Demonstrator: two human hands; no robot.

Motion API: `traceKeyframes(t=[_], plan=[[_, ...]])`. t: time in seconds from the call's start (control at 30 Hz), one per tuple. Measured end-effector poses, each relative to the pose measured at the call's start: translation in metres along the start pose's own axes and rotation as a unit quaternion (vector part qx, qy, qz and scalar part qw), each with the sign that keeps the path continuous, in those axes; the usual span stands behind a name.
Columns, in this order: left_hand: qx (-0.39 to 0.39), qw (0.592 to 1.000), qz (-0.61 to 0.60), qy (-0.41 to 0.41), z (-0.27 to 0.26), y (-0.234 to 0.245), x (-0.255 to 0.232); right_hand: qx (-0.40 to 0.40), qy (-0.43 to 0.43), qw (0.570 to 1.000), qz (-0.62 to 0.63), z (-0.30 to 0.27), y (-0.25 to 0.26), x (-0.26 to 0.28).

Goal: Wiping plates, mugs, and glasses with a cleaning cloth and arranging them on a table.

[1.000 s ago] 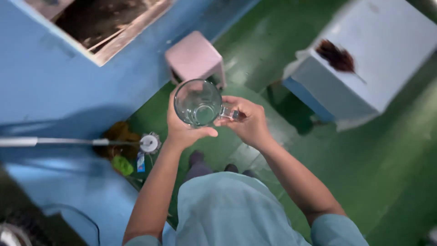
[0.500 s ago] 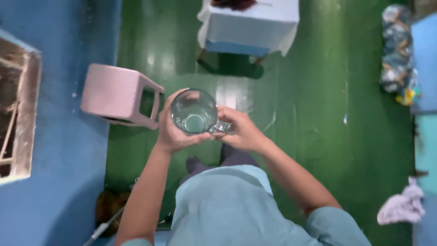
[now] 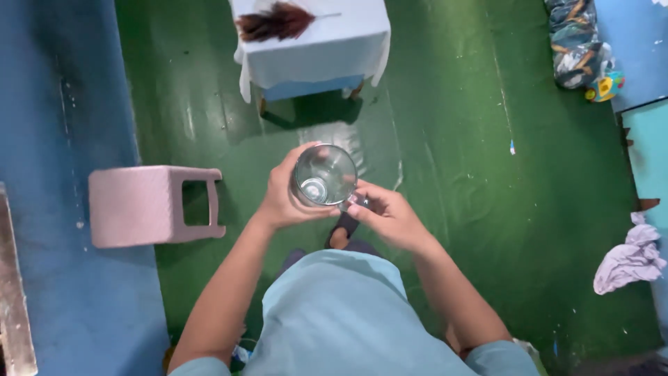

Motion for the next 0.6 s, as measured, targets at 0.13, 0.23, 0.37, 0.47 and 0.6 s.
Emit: traceKeyframes(t=[0.13, 0.23, 0.37, 0.47, 0.6], plan=[[0.026, 1.000, -0.012, 0.001, 0.044, -0.035, 0.019, 0.020, -0.024, 0.998, -0.045, 0.028, 0.051, 0.008], [0.022, 1.000, 0.017, 0.013, 0.072, -0.054, 0.030, 0.031, -0.063, 0.996, -0.053, 0.053, 0.079, 0.008], [-0.031, 0.996, 0.082, 0.011, 0.097, -0.058, 0.040, 0.005, -0.084, 0.990, -0.110, 0.086, 0.107, 0.013], [-0.042, 0.996, 0.068, 0.024, 0.121, -0.055, 0.055, 0.007, -0.081, 0.991, -0.109, 0.116, 0.123, 0.010], [-0.050, 0.991, 0.110, 0.055, 0.156, -0.043, 0.074, -0.036, -0.088, 0.993, -0.075, 0.161, 0.142, -0.010]])
Point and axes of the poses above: each hand's wrist, its own z-axis towards the middle knuckle, its own y-axis out of the back of the hand, x = y × z, the point moved 10 cm from there along z, towards the middle knuckle, and after that the axes turned 8 degrees about -x, right-handed, at the moved point
